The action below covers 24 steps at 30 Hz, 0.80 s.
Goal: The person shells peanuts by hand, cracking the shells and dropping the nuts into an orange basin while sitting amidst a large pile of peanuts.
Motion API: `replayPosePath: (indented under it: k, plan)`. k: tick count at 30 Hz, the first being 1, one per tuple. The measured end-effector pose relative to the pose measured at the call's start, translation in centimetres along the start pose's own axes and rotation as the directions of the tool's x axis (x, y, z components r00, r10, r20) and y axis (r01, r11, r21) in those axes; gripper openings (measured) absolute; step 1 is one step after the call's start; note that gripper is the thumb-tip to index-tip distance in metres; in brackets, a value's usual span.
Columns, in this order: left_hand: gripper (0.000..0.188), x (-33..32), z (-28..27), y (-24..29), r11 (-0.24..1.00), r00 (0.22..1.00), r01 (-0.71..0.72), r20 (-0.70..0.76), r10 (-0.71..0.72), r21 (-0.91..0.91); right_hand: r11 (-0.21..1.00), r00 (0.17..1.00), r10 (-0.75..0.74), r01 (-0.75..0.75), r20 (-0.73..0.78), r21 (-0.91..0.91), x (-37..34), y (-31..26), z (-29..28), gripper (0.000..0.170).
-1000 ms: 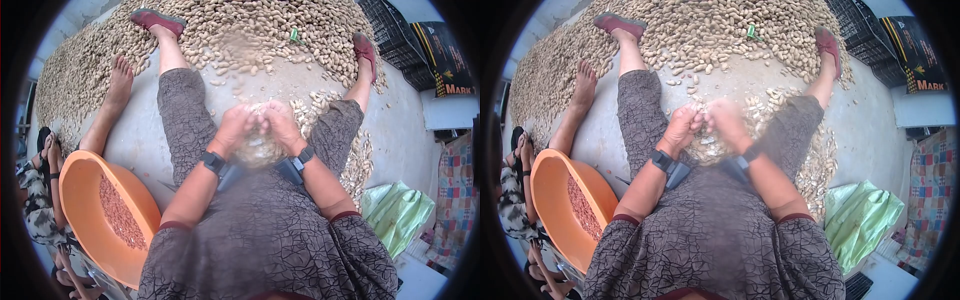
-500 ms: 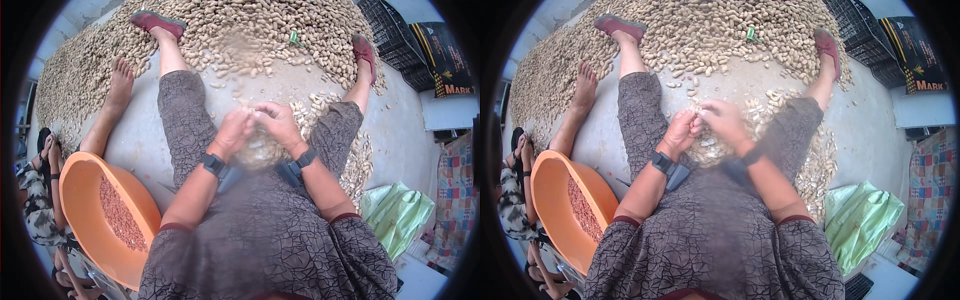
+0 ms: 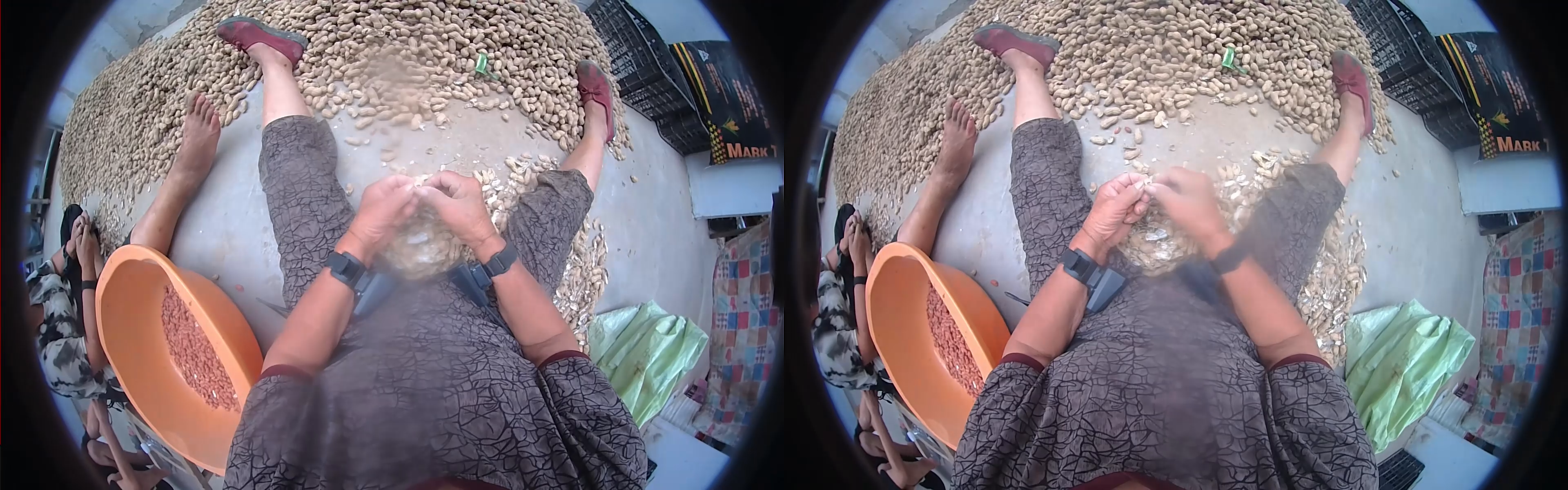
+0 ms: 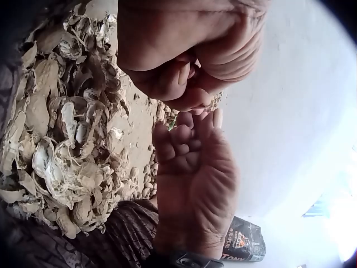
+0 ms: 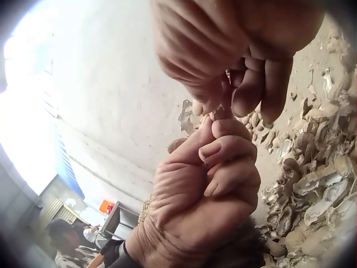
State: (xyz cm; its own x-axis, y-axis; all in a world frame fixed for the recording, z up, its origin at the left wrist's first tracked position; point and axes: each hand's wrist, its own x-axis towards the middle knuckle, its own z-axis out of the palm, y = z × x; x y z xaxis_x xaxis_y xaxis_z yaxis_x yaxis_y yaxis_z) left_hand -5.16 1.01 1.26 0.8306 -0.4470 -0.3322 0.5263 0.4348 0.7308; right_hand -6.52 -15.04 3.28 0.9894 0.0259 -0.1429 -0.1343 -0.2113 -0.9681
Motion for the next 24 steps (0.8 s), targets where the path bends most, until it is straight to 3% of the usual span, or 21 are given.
replayPosePath:
  k: [3,5,12,15,24]
  plan:
    - [0.01,0.1,0.0,-0.2,1.0,1.0,-0.006,0.003,0.006,-0.017,0.995,0.996,-0.09,0.09,-0.005,0.051,0.4,1.1,0.1,0.009]
    - [0.01,0.2,0.0,-0.3,1.0,1.0,0.001,0.001,0.0,-0.018,0.999,1.0,-0.031,0.031,-0.003,0.03,0.2,0.8,0.0,0.017]
    - [0.015,0.2,0.3,-0.2,0.988,0.999,-0.016,-0.049,0.024,0.154,0.999,1.0,-0.015,0.014,0.027,0.041,-0.1,-0.3,-0.2,0.018]
    - [0.017,0.1,0.3,-0.1,0.972,0.997,-0.038,-0.062,0.054,0.23,0.991,0.998,0.049,-0.054,0.047,0.124,-0.2,-0.7,-0.2,0.019]
    - [0.016,-0.1,0.8,0.1,0.914,0.992,-0.067,-0.07,0.104,0.401,0.996,0.996,-0.035,0.041,0.083,-0.074,-0.3,-1.3,-0.6,0.019]
